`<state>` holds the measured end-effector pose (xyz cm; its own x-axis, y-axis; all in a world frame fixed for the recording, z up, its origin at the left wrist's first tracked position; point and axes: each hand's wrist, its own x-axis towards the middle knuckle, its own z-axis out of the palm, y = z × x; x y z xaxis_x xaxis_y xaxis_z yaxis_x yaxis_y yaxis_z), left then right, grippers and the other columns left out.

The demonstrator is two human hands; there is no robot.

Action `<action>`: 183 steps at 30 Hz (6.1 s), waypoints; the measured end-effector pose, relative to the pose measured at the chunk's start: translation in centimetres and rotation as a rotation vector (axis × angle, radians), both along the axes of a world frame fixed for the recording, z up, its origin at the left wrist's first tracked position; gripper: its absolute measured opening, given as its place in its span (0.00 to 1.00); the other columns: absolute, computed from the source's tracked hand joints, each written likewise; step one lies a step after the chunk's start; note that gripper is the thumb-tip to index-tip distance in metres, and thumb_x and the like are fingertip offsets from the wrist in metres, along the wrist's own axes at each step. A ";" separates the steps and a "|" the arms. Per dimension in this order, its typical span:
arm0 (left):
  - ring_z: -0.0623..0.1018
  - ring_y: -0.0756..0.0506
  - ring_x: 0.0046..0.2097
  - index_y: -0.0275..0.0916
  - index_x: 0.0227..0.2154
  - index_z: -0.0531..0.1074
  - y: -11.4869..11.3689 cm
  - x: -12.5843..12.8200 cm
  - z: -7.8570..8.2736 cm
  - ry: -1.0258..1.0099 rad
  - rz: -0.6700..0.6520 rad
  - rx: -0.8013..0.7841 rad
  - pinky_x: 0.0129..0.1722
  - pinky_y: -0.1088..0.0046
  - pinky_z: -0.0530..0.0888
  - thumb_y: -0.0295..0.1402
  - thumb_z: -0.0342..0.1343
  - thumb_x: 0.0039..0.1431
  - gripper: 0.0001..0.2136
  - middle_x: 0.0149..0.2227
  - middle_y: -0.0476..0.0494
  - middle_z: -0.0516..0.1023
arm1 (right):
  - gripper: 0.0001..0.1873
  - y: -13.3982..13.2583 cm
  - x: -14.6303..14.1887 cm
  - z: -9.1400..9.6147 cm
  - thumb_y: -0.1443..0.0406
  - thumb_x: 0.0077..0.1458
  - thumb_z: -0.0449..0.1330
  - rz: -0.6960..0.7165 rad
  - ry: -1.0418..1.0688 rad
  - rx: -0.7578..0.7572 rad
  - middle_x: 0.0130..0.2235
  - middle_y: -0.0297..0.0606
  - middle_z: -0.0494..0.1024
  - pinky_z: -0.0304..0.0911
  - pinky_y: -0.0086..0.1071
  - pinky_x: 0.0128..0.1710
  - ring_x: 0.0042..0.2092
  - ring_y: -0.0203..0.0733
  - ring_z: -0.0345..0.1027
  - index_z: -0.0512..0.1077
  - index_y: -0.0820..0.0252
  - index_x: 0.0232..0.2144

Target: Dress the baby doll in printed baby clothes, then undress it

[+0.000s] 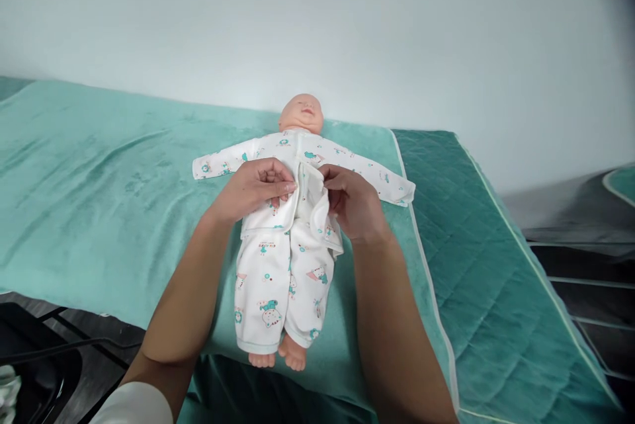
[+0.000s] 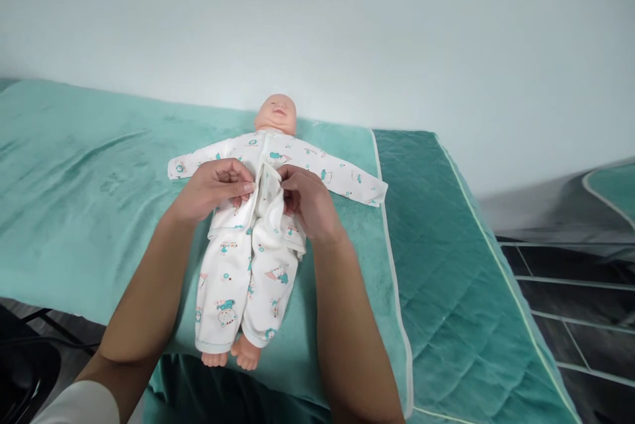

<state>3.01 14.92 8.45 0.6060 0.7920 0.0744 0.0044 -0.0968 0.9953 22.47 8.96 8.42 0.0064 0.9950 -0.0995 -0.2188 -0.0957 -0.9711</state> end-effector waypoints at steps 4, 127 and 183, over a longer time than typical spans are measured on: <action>0.74 0.54 0.25 0.36 0.32 0.76 -0.1 0.0 0.0 0.013 0.006 0.003 0.27 0.77 0.73 0.37 0.68 0.56 0.10 0.26 0.49 0.77 | 0.04 -0.2 -0.6 0.0 0.63 0.42 0.56 -0.024 -0.072 -0.023 0.18 0.28 0.58 0.43 0.29 0.18 0.19 0.32 0.47 0.69 0.57 0.22; 0.63 0.31 0.71 0.35 0.70 0.61 4.4 -7.2 -7.8 1.018 0.850 0.508 0.69 0.45 0.60 0.27 0.46 0.63 0.31 0.70 0.30 0.64 | 0.34 -2.2 8.0 -10.1 0.49 0.70 0.46 -0.394 -1.406 0.062 0.76 0.47 0.49 0.41 0.67 0.70 0.76 0.59 0.40 0.56 0.56 0.72; 0.75 0.43 0.45 0.44 0.41 0.78 -21.3 -7.4 -8.0 0.289 0.468 0.802 0.46 0.62 0.77 0.36 0.62 0.63 0.05 0.41 0.41 0.71 | 0.09 -21.6 -6.5 -6.4 0.73 0.57 0.54 -0.148 -0.899 0.452 0.38 0.39 0.72 0.66 0.38 0.39 0.39 0.44 0.69 0.68 0.55 0.36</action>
